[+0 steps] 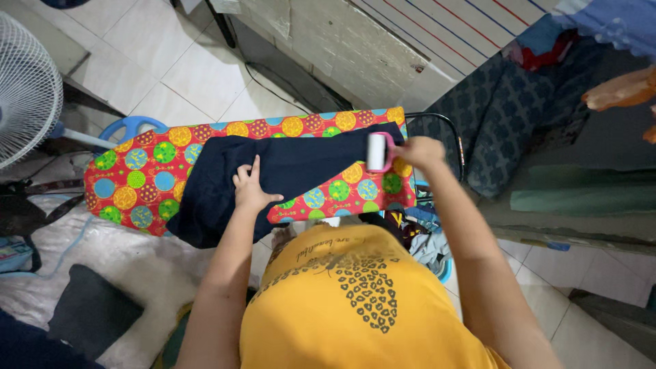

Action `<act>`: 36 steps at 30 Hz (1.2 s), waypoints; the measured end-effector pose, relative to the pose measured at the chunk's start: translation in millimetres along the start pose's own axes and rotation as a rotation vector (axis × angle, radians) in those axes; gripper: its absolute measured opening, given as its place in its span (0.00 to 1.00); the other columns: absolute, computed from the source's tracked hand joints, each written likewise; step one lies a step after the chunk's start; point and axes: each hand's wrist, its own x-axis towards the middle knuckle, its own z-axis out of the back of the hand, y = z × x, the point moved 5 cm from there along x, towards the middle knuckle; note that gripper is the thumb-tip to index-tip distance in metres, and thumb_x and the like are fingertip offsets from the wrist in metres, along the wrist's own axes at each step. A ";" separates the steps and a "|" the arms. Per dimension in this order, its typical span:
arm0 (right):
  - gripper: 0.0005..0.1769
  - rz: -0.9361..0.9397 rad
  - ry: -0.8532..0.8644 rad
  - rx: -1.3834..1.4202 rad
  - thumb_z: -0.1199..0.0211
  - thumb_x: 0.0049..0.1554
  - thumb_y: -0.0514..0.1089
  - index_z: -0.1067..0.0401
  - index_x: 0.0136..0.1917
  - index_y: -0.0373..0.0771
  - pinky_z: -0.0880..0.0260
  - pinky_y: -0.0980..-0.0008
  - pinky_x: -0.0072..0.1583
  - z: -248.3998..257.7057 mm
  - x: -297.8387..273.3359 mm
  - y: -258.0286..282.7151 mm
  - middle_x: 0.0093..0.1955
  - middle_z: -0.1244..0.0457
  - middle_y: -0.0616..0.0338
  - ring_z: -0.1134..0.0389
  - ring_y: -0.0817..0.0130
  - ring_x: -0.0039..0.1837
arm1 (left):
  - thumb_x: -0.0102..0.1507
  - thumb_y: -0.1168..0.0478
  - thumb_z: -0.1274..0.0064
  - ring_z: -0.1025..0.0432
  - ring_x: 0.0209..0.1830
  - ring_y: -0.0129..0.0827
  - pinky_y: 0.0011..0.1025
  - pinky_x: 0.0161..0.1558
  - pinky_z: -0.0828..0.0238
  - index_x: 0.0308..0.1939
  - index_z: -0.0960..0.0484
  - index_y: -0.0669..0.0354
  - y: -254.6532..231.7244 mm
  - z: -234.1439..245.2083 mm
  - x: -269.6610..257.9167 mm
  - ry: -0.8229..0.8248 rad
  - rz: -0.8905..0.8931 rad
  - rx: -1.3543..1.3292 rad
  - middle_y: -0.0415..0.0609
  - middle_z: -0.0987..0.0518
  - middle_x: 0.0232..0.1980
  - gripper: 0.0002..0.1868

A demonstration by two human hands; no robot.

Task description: The person uses a pink lint roller to clean a dark blue garment laid out on a colorful ironing board. They roll the tool over the fabric surface, flip the garment to treat different sections, and finally fold the item.

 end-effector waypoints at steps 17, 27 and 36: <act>0.28 0.595 -0.046 0.870 0.18 0.41 0.50 0.21 0.54 0.44 0.27 0.65 0.60 -113.6 -71.2 153.3 0.52 0.29 0.62 0.28 0.67 0.56 | 0.38 0.41 0.22 0.29 0.59 0.57 0.53 0.60 0.37 0.69 0.34 0.64 128.7 75.3 -29.0 -0.534 0.158 0.182 0.61 0.23 0.61 0.62; 0.29 0.641 -0.167 0.122 0.24 0.44 0.51 0.27 0.58 0.48 0.29 0.46 0.49 -111.8 -77.5 309.7 0.41 0.30 0.47 0.27 0.45 0.46 | 0.60 0.36 0.44 0.27 0.63 0.54 0.49 0.62 0.32 0.65 0.19 0.49 166.9 22.7 24.3 0.168 0.342 -0.109 0.60 0.20 0.60 0.34; 0.15 0.462 -0.629 0.330 0.34 0.46 0.35 0.28 0.48 0.38 0.31 0.43 0.48 -19.6 95.1 292.9 0.41 0.32 0.39 0.30 0.38 0.45 | 0.59 0.40 0.43 0.24 0.66 0.48 0.38 0.68 0.31 0.63 0.20 0.65 208.9 88.3 77.5 -0.192 0.349 -0.567 0.62 0.18 0.63 0.38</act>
